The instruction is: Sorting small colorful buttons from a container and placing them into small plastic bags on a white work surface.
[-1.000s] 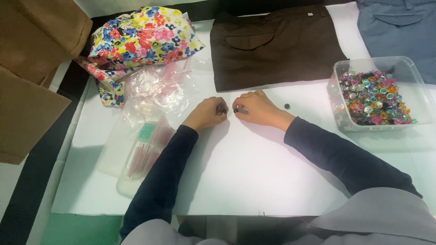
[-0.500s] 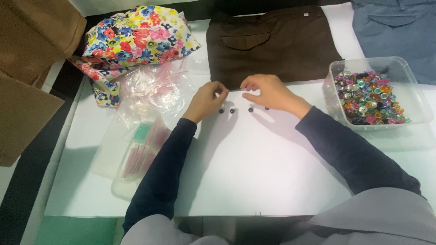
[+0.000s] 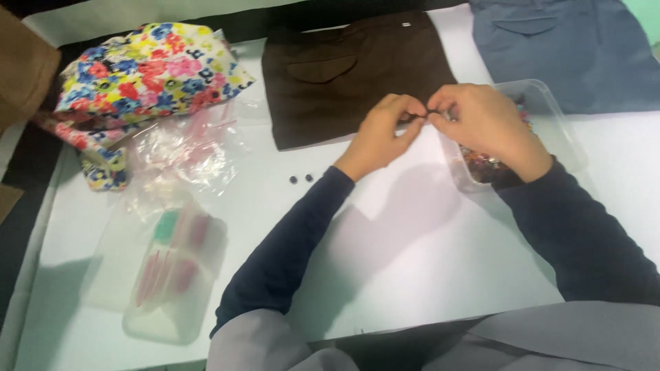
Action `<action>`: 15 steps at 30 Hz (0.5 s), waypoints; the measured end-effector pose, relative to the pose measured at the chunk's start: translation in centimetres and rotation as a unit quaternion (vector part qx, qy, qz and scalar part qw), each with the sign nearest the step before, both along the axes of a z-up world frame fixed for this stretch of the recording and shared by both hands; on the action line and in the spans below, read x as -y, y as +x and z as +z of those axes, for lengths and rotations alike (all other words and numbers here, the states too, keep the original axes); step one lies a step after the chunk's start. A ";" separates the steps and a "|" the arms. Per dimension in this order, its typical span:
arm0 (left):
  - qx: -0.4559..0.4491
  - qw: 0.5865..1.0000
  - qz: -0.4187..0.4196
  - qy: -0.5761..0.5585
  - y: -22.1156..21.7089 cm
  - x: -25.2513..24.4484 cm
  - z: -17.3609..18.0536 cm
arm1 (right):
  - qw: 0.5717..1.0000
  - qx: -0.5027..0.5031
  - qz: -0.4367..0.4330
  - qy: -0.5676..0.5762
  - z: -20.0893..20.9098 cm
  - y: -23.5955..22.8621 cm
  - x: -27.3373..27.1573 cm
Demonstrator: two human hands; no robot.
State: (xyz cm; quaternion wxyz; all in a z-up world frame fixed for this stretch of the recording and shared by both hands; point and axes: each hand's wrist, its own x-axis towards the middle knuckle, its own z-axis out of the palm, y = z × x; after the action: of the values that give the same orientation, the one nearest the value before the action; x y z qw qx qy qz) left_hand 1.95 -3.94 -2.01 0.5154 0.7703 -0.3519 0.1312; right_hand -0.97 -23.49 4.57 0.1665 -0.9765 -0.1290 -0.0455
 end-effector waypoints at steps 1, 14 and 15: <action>0.000 1.000 -0.006 -0.001 -0.4 1.2 0.3 | 1.000 0.000 -0.006 -0.001 -0.6 0.3 1.6; 0.021 0.934 -0.030 0.355 -0.3 14.1 -4.1 | 0.955 -0.286 -0.008 -0.081 -2.8 -2.4 9.6; 0.008 0.912 -0.024 0.410 -0.3 14.8 -4.3 | 0.957 -0.283 -0.011 -0.068 -2.6 -2.5 9.5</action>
State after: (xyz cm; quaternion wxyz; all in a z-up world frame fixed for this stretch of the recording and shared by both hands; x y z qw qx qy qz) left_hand 1.62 -18.73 -6.35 0.1542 0.9043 -0.3969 -0.0306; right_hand -3.48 -33.01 1.95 0.1286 -0.9599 -0.0685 0.2394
